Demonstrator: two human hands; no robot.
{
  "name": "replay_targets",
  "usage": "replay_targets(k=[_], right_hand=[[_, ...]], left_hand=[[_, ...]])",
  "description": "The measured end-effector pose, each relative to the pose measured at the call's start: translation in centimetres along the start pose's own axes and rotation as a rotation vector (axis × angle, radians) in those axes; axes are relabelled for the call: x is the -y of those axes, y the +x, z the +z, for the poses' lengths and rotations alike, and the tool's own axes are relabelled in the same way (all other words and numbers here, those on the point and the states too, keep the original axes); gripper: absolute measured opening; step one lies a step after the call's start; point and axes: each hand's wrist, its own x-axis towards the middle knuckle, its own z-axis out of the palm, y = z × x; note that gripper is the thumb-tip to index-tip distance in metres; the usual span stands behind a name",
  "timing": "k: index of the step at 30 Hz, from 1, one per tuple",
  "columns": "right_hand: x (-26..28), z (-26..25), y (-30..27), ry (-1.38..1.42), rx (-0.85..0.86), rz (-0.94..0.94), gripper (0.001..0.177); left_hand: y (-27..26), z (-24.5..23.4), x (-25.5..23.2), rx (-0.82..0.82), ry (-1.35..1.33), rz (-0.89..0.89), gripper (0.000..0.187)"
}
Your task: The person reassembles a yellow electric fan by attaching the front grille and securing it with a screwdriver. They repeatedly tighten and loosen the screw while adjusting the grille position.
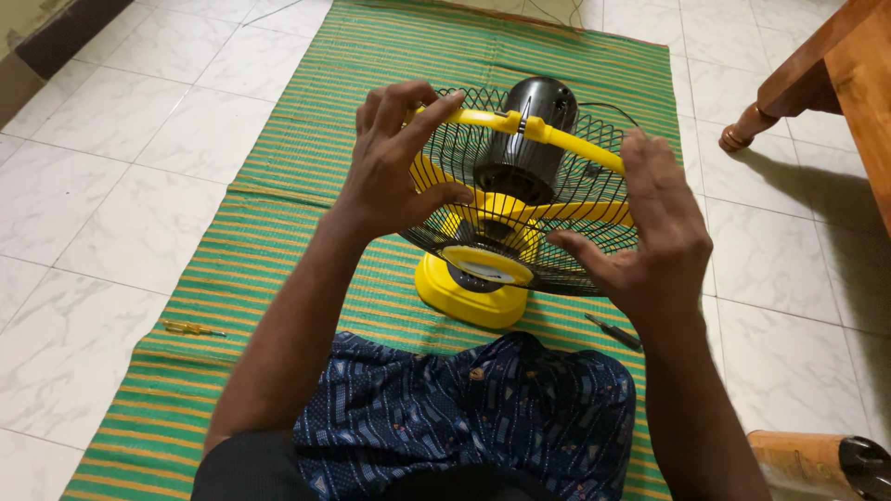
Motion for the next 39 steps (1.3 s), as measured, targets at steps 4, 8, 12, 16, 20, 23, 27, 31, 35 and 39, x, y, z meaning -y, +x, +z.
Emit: replay_targets(k=[4, 8, 12, 16, 20, 23, 27, 31, 35, 39], right_hand=[[0.4, 0.2, 0.7, -0.002, -0.004, -0.008, 0.077], [0.4, 0.0, 0.5, 0.004, -0.015, 0.000, 0.072], [-0.3, 0.4, 0.1, -0.016, -0.035, -0.040, 0.072], [-1.7, 1.1, -1.5, -0.067, -0.095, -0.107, 0.069], [-3.7, 1.3, -4.1, 0.045, -0.147, -0.053, 0.057], [-5.3, 0.6, -6.8, 0.136, -0.147, 0.062, 0.048], [-8.5, -1.5, -11.4, 0.361, -0.131, 0.345, 0.031], [-13.2, -2.3, -15.4, 0.807, -0.320, 0.673, 0.025], [-18.5, -2.8, -20.7, 1.093, -0.457, 0.902, 0.031], [-24.2, 3.1, -28.2, 0.997, -0.413, 1.111, 0.031]], left_hand=[[0.2, -0.2, -0.2, -0.001, -0.025, -0.038, 0.095], [0.0, -0.1, -0.2, -0.009, -0.026, -0.032, 0.093], [-0.2, -0.1, 0.2, -0.012, -0.024, -0.019, 0.093], [-0.5, 0.1, 0.2, -0.021, 0.000, -0.020, 0.097], [-1.1, 0.2, 0.3, -0.051, -0.004, 0.013, 0.094], [-1.4, 0.2, 0.0, -0.050, -0.001, -0.016, 0.090], [-1.3, 0.9, -2.4, -0.160, 0.035, -0.029, 0.075], [-0.6, 2.1, -6.9, -0.104, 0.041, 0.084, 0.054], [0.7, 5.2, -11.7, 0.091, 0.032, 0.409, 0.033], [1.4, 8.5, -14.1, 0.130, 0.040, 0.584, 0.015]])
